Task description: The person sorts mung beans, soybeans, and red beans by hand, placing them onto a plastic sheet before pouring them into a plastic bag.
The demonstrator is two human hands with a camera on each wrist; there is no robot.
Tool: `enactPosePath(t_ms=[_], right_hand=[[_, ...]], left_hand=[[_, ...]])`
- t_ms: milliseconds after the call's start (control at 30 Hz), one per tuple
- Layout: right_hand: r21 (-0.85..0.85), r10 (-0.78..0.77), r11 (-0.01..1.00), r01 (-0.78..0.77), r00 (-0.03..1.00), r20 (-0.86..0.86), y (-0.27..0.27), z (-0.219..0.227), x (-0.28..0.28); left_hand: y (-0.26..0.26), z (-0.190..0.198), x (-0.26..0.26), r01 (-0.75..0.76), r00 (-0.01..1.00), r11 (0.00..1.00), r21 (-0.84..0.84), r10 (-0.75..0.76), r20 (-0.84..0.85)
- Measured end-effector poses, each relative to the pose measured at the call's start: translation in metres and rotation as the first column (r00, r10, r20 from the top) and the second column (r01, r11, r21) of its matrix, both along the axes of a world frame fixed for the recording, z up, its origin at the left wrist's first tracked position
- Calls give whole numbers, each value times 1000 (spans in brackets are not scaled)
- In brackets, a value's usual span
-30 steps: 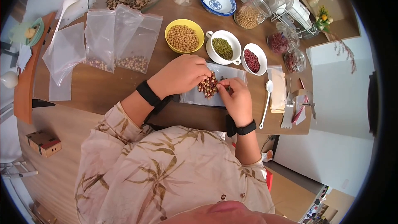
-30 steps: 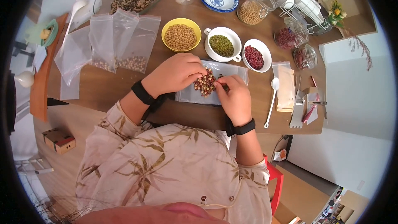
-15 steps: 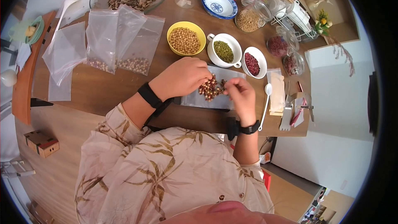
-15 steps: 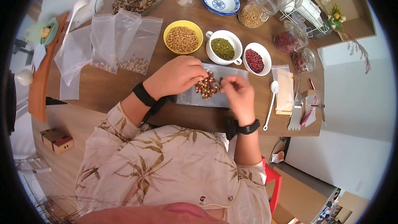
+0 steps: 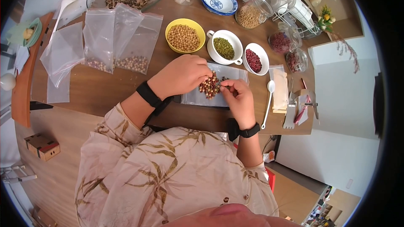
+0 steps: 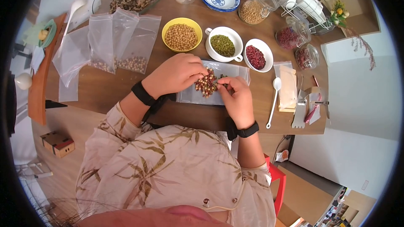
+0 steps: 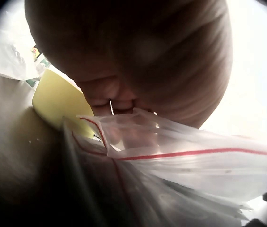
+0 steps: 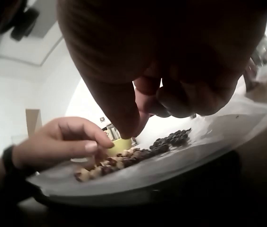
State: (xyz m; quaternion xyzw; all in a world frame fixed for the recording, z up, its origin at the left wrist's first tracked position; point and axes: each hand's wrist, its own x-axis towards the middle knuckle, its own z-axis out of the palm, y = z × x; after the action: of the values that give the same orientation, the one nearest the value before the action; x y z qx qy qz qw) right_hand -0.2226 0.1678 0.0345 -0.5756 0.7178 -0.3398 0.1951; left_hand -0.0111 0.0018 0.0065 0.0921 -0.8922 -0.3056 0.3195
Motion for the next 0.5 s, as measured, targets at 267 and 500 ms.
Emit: enactPosePath(t_ms=[267,500], right_hand=[[-12,-6,1000,6,1000,30,-5,-14,4],[105,-113,993,58,156,981,-5,13,-16]], left_hand=[[0,-1,1,-8,1000,1000,-23,7,-4],[1,-1,1,-7,1000,1000,-30,7,21]])
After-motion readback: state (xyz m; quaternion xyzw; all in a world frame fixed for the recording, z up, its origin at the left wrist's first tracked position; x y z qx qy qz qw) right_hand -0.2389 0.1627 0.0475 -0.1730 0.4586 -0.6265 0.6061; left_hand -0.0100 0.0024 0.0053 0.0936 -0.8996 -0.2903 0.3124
